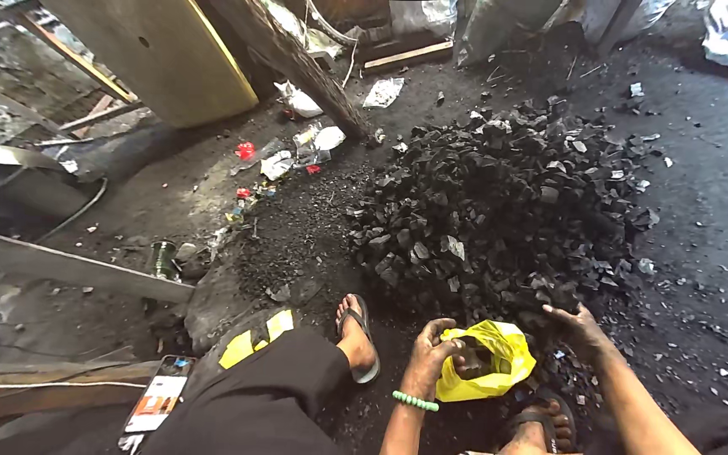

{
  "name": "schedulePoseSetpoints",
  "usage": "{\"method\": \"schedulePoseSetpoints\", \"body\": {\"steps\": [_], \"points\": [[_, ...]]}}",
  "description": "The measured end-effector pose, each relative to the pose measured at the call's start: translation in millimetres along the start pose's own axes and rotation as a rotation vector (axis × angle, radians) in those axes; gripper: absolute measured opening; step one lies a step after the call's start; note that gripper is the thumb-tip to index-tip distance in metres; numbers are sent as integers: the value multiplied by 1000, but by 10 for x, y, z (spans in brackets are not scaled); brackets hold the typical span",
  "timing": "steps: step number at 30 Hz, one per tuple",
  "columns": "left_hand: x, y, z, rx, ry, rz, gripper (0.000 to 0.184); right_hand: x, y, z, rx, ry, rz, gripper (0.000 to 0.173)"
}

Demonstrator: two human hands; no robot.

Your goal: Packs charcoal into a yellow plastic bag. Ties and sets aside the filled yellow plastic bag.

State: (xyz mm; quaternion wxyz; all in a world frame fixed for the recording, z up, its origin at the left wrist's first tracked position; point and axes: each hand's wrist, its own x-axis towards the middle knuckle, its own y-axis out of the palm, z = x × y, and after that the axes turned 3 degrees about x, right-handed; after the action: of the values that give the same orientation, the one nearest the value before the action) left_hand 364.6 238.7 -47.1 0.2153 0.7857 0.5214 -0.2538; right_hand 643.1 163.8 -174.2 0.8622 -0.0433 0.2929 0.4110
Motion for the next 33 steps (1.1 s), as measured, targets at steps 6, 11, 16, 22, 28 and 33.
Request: {"method": "schedulePoseSetpoints", "body": {"steps": [6, 11, 16, 22, 28, 33], "points": [[-3, -16, 14, -30, -13, -5, 38, 170, 196, 293, -139, 43, -144, 66], [3, -15, 11, -9, -8, 4, 37, 311, 265, 380, -409, -46, -133, 54], [12, 8, 13, -13, -17, 8, 37, 332, 271, 406, -202, 67, -26, 50], [21, 40, -12, -66, -43, -32, 40, 234, 170, 327, -65, 73, -50, 63], [26, 42, 7, -60, -43, -34, 40, 108, 171, 308, -80, 33, -140, 74], [5, 42, -8, -66, -44, -57, 39, 64, -69, 197, 92, -101, -350, 66]]}}
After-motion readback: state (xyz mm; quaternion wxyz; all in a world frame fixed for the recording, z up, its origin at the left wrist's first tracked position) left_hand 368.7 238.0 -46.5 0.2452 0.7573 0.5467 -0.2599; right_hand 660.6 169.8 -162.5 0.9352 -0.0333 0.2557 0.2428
